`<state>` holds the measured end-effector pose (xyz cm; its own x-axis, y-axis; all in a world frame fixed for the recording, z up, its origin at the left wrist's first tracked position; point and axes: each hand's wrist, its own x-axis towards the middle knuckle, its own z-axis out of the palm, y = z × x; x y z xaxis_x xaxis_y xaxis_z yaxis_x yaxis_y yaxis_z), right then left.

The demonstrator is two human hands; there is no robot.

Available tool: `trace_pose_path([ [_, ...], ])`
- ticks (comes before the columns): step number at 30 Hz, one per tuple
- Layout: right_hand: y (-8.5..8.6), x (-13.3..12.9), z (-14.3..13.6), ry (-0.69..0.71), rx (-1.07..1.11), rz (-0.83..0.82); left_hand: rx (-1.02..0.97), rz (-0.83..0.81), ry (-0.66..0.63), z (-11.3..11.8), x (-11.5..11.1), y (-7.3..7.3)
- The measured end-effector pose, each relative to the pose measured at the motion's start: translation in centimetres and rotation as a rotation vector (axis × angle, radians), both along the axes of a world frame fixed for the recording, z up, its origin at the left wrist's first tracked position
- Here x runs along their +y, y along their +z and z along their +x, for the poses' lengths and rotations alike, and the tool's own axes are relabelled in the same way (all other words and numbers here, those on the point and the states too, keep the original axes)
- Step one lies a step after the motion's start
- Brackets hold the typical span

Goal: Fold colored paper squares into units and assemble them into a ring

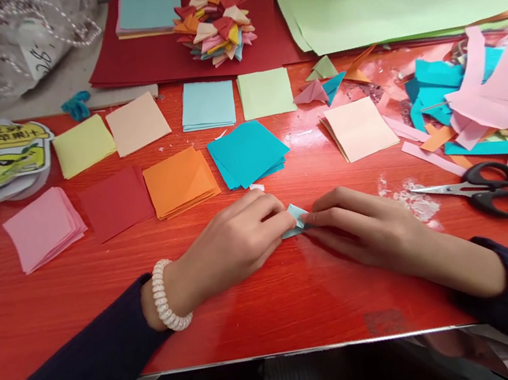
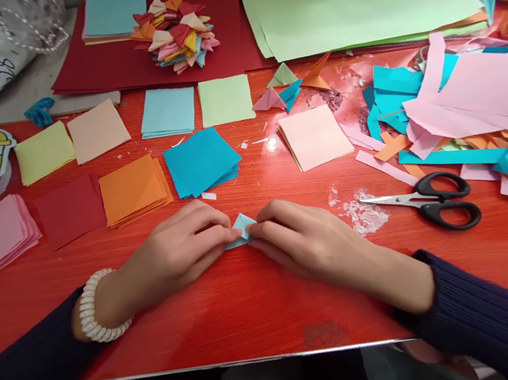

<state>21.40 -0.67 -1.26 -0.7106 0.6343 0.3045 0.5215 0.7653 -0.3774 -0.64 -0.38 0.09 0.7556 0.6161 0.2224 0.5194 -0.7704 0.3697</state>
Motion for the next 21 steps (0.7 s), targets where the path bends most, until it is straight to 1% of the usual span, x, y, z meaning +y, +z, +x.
trace_pose_path([
  [6, 0.37, 0.05, 0.40, -0.018, 0.002, -0.088, 0.001, 0.067, -0.047, -0.32, 0.08, -0.34],
  [8, 0.31, 0.10, 0.56, 0.017, 0.008, -0.073, -0.001, 0.091, -0.064, -0.36, 0.13, -0.39],
  [12, -0.06, 0.13, 0.79, 0.080, 0.005, 0.030, 0.008, 0.143, -0.092, -0.44, 0.20, -0.29],
  [21, 0.21, 0.11, 0.49, 0.054, 0.014, 0.022, 0.044, 0.191, -0.101, -0.38, 0.21, -0.12],
])
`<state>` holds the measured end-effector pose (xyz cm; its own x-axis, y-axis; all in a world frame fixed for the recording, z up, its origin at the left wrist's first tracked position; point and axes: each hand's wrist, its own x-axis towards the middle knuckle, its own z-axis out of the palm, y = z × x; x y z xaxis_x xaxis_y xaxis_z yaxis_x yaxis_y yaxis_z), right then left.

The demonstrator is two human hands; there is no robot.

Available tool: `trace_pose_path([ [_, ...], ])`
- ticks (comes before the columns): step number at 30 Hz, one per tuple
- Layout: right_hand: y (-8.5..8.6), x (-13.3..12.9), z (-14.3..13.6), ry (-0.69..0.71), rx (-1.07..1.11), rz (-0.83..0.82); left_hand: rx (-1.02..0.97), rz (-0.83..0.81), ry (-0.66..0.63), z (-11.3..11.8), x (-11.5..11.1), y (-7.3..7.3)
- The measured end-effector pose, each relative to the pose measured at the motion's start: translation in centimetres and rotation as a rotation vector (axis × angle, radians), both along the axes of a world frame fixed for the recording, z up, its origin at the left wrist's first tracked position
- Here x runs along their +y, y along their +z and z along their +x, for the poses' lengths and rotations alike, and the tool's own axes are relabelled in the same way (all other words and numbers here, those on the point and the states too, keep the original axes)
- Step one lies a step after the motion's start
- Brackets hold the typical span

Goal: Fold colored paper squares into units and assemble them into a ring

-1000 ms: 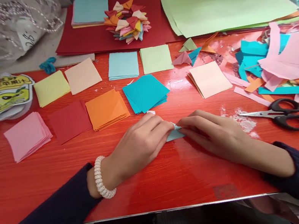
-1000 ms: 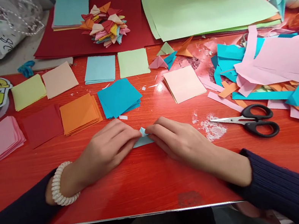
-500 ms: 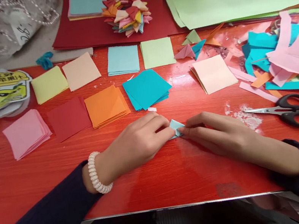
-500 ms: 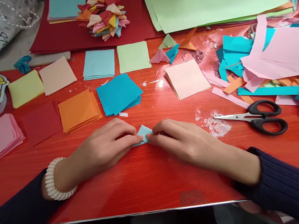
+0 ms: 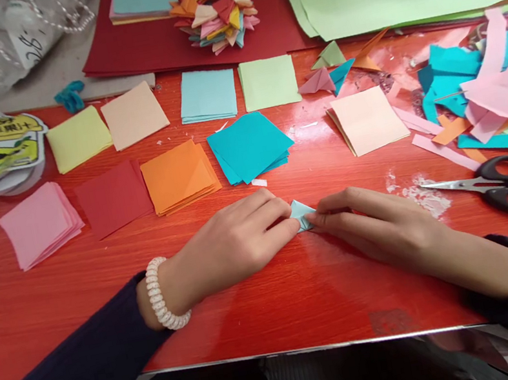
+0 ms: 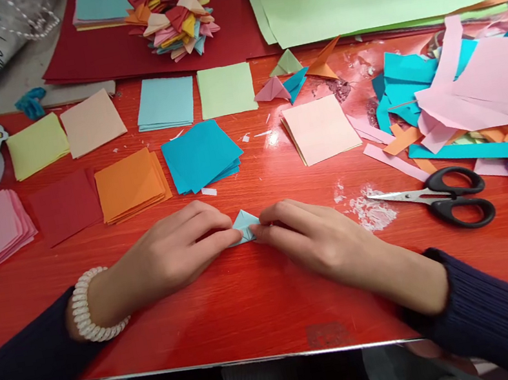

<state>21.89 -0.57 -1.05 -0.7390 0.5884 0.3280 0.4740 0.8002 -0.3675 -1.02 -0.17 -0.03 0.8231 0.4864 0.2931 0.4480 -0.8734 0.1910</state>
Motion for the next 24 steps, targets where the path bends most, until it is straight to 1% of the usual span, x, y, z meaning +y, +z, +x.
trace_pose_path([
  [7, 0.1, -0.1, 0.0, -0.014, 0.003, -0.046, -0.006, 0.022, -0.001, 0.0, -0.1, 0.2],
  [10, 0.2, 0.0, 0.0, -0.036, 0.002, -0.092, 0.003, 0.061, -0.016, 0.0, -0.1, 0.3],
  [12, 0.2, 0.0, 0.1, -0.035, 0.002, -0.093, 0.019, 0.104, -0.032, 0.0, -0.1, 0.3],
  [18, 0.0, 0.0, 0.4, 0.013, -0.009, 0.066, 0.088, 0.237, -0.093, -0.1, -0.6, 0.5],
  [21, 0.0, -0.1, 0.4, -0.006, -0.031, 0.154, 0.128, 0.274, -0.084, -0.1, -1.0, 0.5],
  [24, 0.2, 0.0, 0.3, -0.043, -0.107, 0.209, 0.172, 0.326, -0.090, 0.0, -1.3, 0.8],
])
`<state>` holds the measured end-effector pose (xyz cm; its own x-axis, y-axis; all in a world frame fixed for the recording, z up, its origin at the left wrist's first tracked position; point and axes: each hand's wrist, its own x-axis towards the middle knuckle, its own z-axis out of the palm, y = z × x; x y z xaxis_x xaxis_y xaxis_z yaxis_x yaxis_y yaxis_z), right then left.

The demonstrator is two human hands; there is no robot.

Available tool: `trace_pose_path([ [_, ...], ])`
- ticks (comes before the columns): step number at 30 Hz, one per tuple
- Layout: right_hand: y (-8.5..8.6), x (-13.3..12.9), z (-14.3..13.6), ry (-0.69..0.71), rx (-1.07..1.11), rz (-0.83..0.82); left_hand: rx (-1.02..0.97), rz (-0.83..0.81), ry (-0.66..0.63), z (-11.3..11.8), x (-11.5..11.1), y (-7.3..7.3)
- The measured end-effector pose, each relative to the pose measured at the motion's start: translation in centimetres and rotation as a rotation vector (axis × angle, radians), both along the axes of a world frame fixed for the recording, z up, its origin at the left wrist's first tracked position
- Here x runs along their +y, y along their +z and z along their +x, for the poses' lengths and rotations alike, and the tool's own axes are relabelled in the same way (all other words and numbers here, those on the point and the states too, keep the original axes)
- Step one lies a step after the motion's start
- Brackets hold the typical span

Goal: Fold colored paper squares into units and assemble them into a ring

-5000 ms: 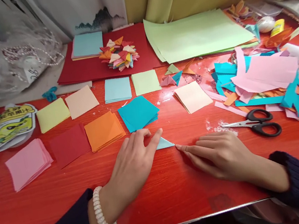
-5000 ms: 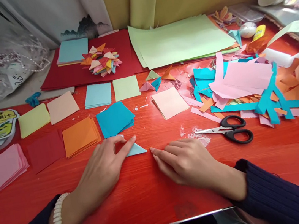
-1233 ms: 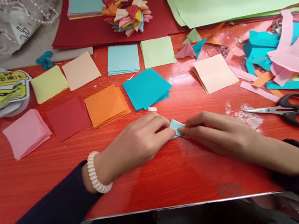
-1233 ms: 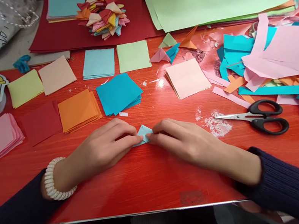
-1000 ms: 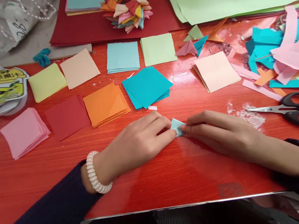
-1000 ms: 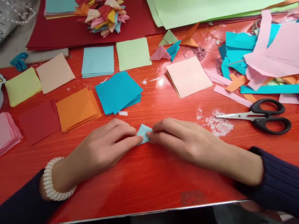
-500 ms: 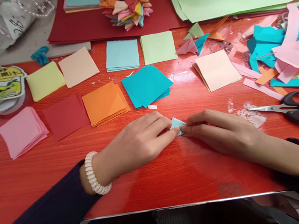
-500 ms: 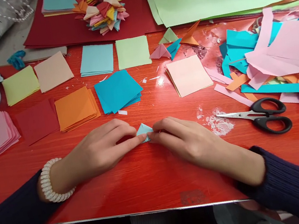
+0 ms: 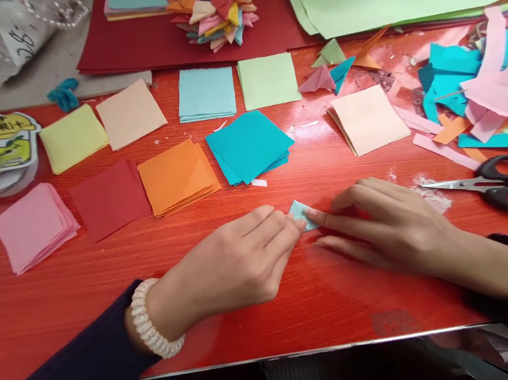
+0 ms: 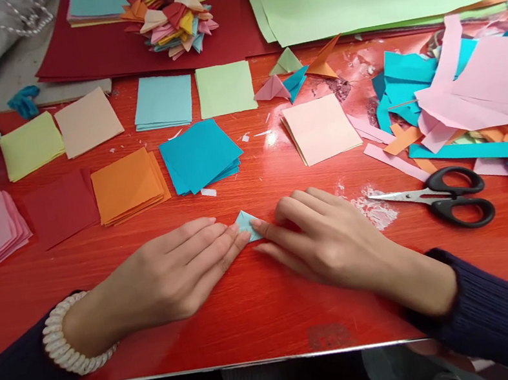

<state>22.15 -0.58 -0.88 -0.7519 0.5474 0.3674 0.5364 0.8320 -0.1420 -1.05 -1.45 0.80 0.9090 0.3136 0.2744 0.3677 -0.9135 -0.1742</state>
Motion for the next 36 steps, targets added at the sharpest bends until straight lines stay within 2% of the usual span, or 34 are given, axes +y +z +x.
trace_pose_path([
  [4, 0.4, 0.3, -0.3, -0.038, -0.066, 0.069, 0.056, 0.053, 0.028, 0.0, -0.6, 0.7],
  [6, 0.5, 0.5, -0.3, -0.032, -0.079, 0.062, 0.065, 0.011, 0.045, -0.1, -0.9, 0.9],
  [9, 0.5, 0.6, -0.2, 0.004, -0.055, -0.004, -0.013, -0.172, 0.080, -0.3, -1.1, 0.5],
  [12, 0.1, 0.5, -0.1, 0.044, -0.011, -0.046, -0.153, -0.379, 0.212, 0.2, -0.8, -0.4],
  [15, -0.1, 0.4, 0.0, 0.041, -0.001, -0.020, -0.239, -0.450, 0.357, 1.3, -0.5, -1.1],
  [18, 0.0, 0.2, 0.0, 0.039, 0.015, -0.058, -0.257, -0.565, 0.436, 2.2, -0.2, -0.8],
  [20, 0.2, 0.2, -0.1, -0.024, 0.063, -0.148, -0.272, -0.656, 0.467, 2.5, -0.2, -0.4],
  [24, 1.0, 0.5, -0.5, -0.232, 0.219, -0.429, -0.361, -0.813, 0.517, 2.8, -0.2, 0.2],
  [28, 1.7, 0.6, -1.0, -0.234, 0.341, -0.662, -0.645, -1.121, 0.584, 3.4, -0.2, 0.0],
  [30, 2.0, 0.5, -1.0, -0.213, 0.364, -0.797, -0.835, -1.292, 0.574, 3.8, -0.1, 0.0],
  [32, 2.2, 0.5, -0.9, -0.179, 0.363, -0.920, -0.920, -1.426, 0.547, 4.1, 0.1, 0.3],
  [34, 2.3, 0.5, -0.8, -0.153, 0.353, -1.000, -0.872, -1.460, 0.521, 4.1, 0.2, 0.8],
  [36, 2.1, 0.4, -0.6, -0.144, 0.325, -0.989, -0.787, -1.326, 0.502, 4.0, 0.3, 1.1],
])
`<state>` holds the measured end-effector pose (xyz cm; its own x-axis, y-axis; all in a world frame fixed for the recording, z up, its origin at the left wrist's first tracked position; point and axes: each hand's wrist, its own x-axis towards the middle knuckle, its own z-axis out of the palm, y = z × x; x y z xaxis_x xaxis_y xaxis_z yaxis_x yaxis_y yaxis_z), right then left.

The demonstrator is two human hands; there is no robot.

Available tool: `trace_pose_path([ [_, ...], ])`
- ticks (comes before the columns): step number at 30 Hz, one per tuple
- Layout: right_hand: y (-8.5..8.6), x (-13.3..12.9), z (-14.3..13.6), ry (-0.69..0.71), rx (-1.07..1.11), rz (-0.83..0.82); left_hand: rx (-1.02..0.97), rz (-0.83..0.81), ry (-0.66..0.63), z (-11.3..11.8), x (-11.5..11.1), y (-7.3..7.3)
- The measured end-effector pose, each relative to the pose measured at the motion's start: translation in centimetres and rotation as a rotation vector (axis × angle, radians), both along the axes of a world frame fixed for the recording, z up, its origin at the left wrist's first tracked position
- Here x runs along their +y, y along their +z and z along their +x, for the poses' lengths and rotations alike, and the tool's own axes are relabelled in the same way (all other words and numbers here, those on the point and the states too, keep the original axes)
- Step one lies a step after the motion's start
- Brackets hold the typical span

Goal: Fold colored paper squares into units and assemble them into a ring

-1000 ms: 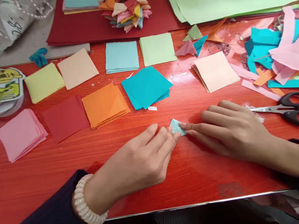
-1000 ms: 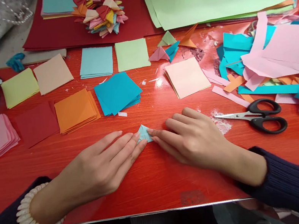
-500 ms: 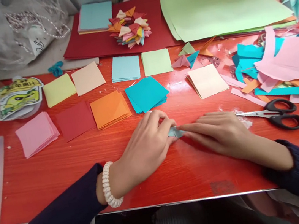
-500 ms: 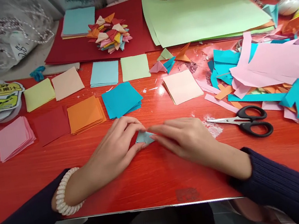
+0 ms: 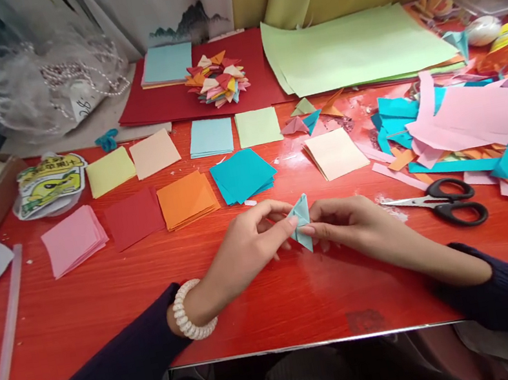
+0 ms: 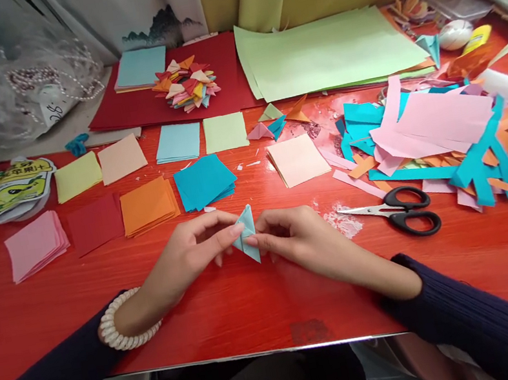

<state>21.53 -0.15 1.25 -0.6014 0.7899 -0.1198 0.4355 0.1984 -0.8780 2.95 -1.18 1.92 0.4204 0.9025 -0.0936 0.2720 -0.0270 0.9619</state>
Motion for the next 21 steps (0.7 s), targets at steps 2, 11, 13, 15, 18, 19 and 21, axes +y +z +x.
trace_pose_path([
  [2, -0.5, -0.1, 0.2, 0.007, -0.058, 0.184, 0.140, 0.260, 0.012, -0.3, 0.0, 0.0],
  [11, -1.6, 0.2, 1.2, 0.228, -0.239, 1.077, 0.699, 1.281, -0.308, -2.8, 0.4, -1.4],
  [13, -1.7, 0.3, 1.2, 0.249, -0.267, 1.041, 0.732, 1.253, -0.359, -3.1, 0.5, -1.2],
  [15, -2.0, 0.3, 1.2, 0.224, -0.281, 0.978, 0.727, 1.218, -0.385, -3.2, 0.6, -1.1],
  [18, -2.5, 0.3, 1.3, 0.185, -0.277, 0.872, 0.690, 1.174, -0.398, -3.3, 0.8, -1.3],
  [19, -2.6, 0.3, 1.3, 0.173, -0.272, 0.846, 0.673, 1.160, -0.395, -3.4, 0.9, -1.5],
  [21, -2.5, 0.3, 1.4, 0.151, -0.269, 0.823, 0.630, 1.117, -0.387, -3.3, 1.1, -1.9],
])
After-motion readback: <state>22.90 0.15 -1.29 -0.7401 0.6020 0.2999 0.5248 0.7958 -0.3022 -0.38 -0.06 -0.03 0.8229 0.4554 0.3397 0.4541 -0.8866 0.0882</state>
